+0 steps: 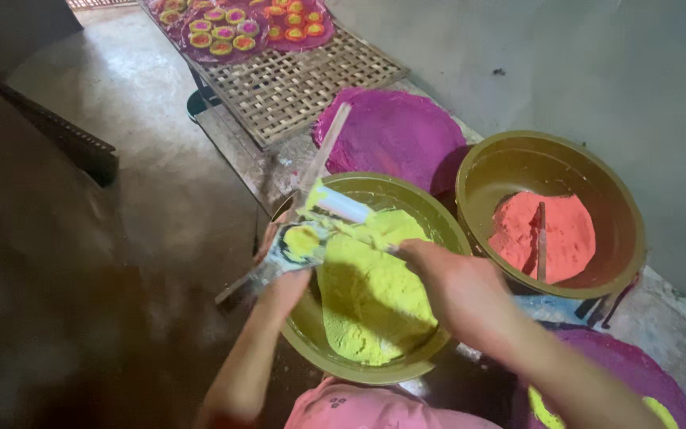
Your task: The person uses a wooden press to form yellow dough rings onto a purple surface, then fills the centers with pink dough. They repeat the process to create multiple layered dough shapes.
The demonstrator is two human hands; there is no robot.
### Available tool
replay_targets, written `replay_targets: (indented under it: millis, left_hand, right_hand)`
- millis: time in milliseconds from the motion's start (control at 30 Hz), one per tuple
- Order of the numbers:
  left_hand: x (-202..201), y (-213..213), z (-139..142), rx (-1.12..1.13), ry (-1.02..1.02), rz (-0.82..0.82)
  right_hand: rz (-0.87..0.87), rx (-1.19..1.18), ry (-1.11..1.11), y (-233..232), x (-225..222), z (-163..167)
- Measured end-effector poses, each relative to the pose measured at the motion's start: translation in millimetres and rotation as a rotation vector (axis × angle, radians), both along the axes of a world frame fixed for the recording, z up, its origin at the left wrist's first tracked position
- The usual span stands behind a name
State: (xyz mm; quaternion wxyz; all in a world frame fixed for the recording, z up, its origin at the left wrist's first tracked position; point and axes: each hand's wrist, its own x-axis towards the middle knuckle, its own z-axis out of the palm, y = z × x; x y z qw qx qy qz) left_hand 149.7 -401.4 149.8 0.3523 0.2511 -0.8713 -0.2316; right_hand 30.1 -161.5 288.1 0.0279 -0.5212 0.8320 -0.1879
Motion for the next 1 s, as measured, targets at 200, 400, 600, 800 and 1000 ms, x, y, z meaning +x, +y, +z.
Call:
replay_targets:
  millis: [200,400,600,800,1000]
  left_hand:
    - [-15,3,18,-0.013,-0.036,0.050]
    - [-7,-1,35,-0.044,-0.213,0.028]
    - [-32,5,14,0.008,-0.321,0.048]
    - [-25,-40,-14,0.285,0.011,-0.035]
    - [-21,16,-23,1.109,0.442,-0.680]
  right_hand:
    - [0.123,-0.359,-0.359,-33,27,-87]
    - [-0.058,-0.193,-0.750,-9,-2,-100]
    - [-0.108,-0.231,-0.685,-25,-1,-113]
    - [-0.060,-0.090,-0.543,6,-14,-128]
    - [0.170,-0.359,-0.010,-6,-34,-107]
